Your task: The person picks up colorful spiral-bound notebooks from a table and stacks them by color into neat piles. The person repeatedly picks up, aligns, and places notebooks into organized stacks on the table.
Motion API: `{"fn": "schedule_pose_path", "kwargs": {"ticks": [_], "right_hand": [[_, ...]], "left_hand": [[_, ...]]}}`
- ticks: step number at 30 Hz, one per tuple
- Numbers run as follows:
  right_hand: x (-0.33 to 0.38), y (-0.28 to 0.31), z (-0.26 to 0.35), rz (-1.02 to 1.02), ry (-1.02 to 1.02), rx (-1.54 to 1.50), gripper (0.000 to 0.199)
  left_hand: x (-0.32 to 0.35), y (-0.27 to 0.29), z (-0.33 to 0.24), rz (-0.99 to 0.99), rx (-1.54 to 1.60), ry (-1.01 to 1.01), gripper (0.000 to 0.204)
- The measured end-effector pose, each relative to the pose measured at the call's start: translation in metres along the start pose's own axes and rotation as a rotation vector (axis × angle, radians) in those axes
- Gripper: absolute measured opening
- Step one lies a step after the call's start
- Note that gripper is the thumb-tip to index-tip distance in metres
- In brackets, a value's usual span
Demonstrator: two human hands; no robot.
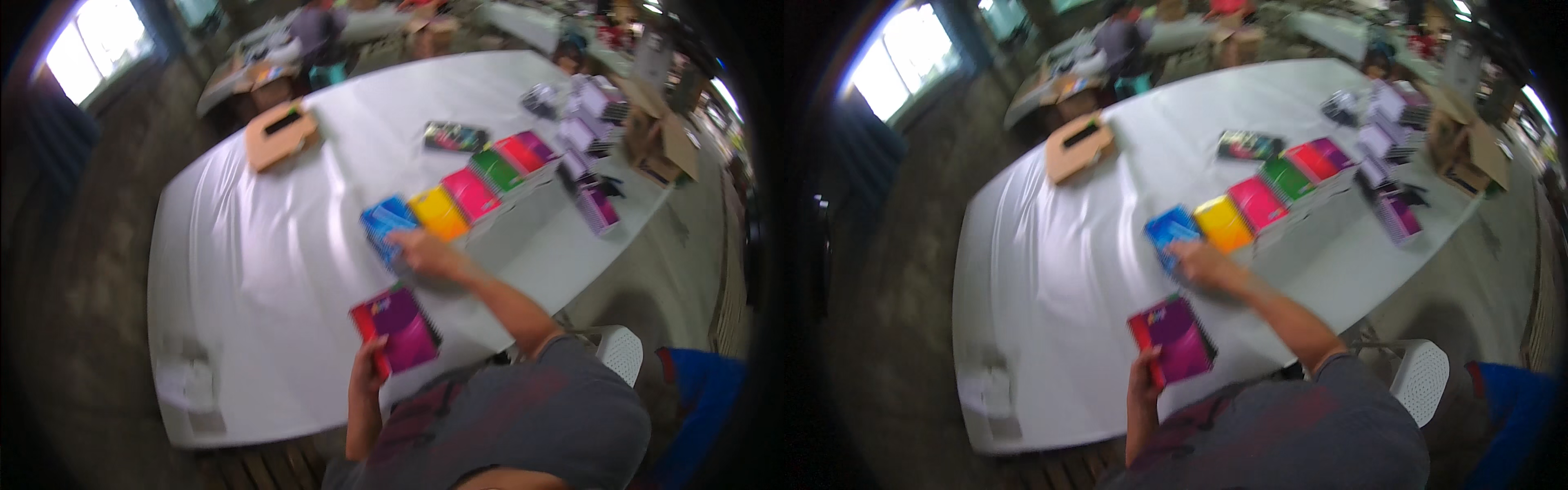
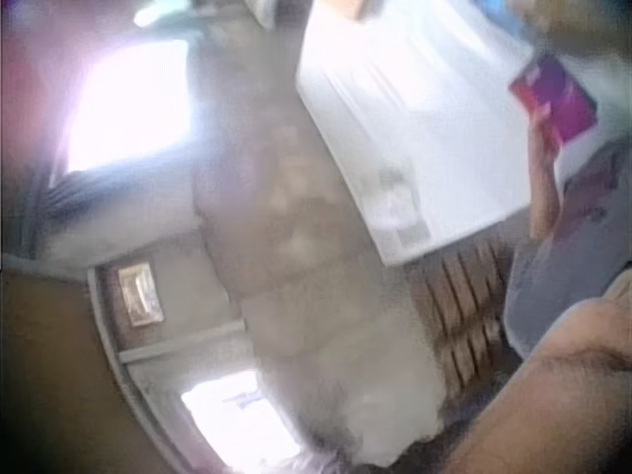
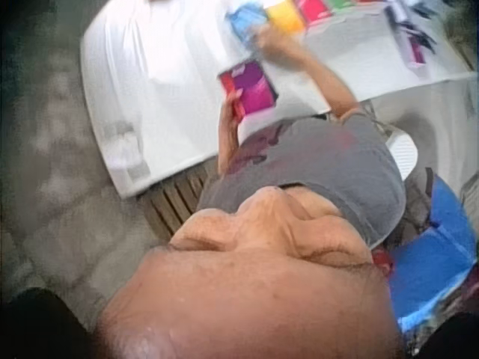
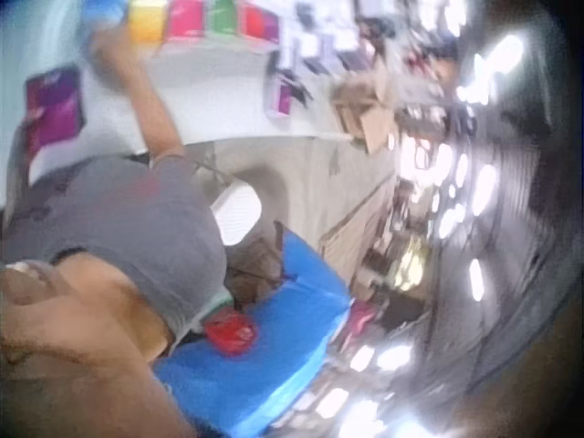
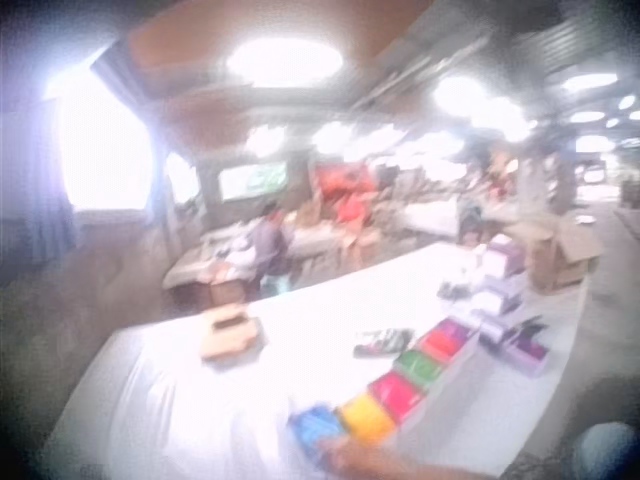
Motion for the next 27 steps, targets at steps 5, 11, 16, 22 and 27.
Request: {"fn": "schedule_pose_path", "kwargs": {"ticks": [5, 11, 16, 22, 27], "right_hand": [[0.009, 0.081, 0.025, -0.324, -0.384, -0.229, 0.028], [0.023, 0.117, 0.094, -0.416, -0.039, -0.074, 0.035], [0.074, 0.087, 0.147, -0.038, 0.341, 0.196, 0.033], [0.075, 0.077, 0.103, 0.144, 0.407, -0.071, 0.04], [0.049, 0.093, -0.019, -0.02, -0.146, 0.363, 0.046]], "left_hand": [[0.002, -0.037, 0.008, 0.074, -0.077, 0.023, 0.033], [-0.001, -0.035, 0.016, 0.083, 0.001, -0.118, 0.05], [-0.006, -0.028, 0.026, 0.325, 0.193, -0.164, 0.069], [-0.007, -0.006, 0.027, 0.082, 0.11, -0.032, 0.052], [-0.011, -0.018, 0.037, -0.03, 0.001, 0.03, 0.056]]}}
Point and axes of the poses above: each hand's wrist, its own x-axis away from the middle knuckle, its own y-axis out of the back of the hand, z = x × y, the point moved 3 cm from there along -x, towards the middle knuckle, and after that the axes turned 11 degrees about x, right-handed, at the moved point
